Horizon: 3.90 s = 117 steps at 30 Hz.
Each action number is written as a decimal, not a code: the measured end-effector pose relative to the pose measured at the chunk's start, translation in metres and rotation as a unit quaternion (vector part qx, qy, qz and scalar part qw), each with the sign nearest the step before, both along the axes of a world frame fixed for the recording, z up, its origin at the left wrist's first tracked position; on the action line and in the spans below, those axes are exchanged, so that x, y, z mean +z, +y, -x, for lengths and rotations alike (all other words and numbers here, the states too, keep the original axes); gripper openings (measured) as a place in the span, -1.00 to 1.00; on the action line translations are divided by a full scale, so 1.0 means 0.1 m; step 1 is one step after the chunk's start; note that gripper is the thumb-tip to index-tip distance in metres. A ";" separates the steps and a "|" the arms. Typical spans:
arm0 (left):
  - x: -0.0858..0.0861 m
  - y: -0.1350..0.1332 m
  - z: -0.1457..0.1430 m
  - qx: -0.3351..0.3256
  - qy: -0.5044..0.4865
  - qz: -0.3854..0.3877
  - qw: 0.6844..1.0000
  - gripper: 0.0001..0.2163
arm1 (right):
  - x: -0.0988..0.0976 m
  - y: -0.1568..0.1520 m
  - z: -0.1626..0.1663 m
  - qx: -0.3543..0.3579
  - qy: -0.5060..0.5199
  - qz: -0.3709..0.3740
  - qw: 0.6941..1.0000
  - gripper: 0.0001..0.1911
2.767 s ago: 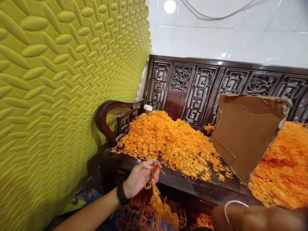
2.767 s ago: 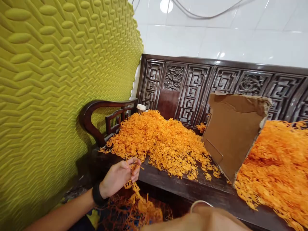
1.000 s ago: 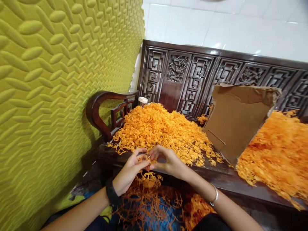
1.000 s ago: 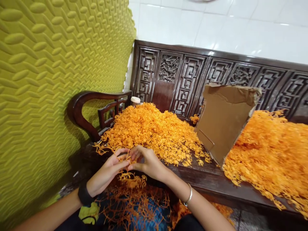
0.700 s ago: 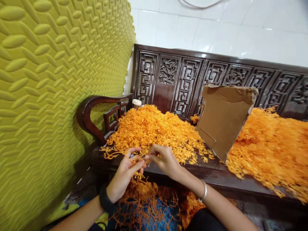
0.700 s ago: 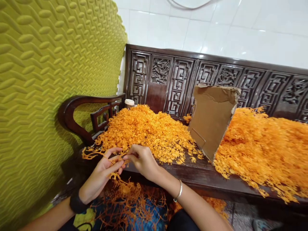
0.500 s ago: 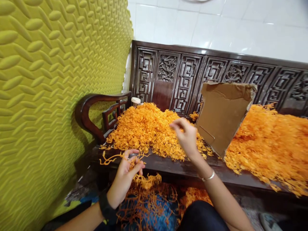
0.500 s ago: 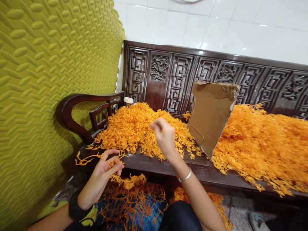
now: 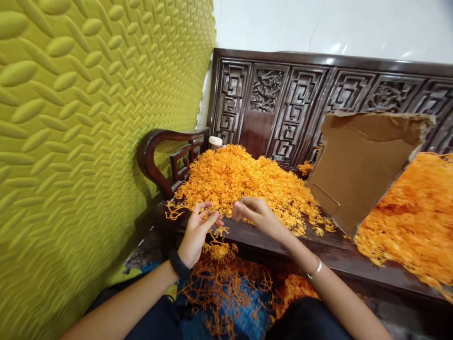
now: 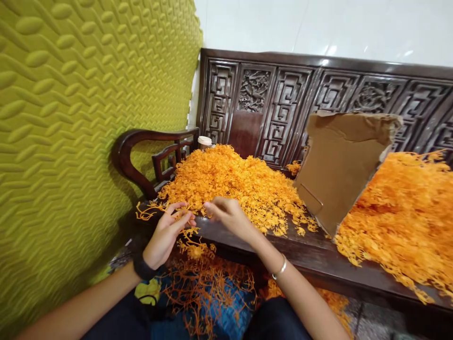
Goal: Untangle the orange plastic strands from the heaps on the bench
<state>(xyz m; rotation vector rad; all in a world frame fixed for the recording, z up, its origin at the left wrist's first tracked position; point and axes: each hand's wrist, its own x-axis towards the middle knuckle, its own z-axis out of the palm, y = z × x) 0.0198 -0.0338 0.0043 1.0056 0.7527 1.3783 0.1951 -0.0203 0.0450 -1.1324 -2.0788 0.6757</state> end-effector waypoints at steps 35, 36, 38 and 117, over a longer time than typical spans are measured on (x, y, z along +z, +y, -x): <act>0.07 0.03 0.01 -0.226 -0.202 0.132 0.944 -0.75 | 0.01 0.24 -0.49 -0.343 -0.214 -0.318 0.857 -0.48; 0.07 0.04 0.02 -0.234 -0.205 0.127 0.942 -0.72 | 0.02 0.20 -0.43 -0.304 -0.201 -0.303 0.880 -0.51; 0.06 0.05 0.03 -0.244 -0.216 0.111 0.939 -0.71 | 0.05 0.05 -0.22 -0.202 -0.125 -0.290 0.927 -0.72; 0.00 0.02 0.08 -0.229 0.094 -0.220 0.944 -0.63 | 0.18 -0.34 0.03 0.048 0.346 -0.145 0.926 -0.84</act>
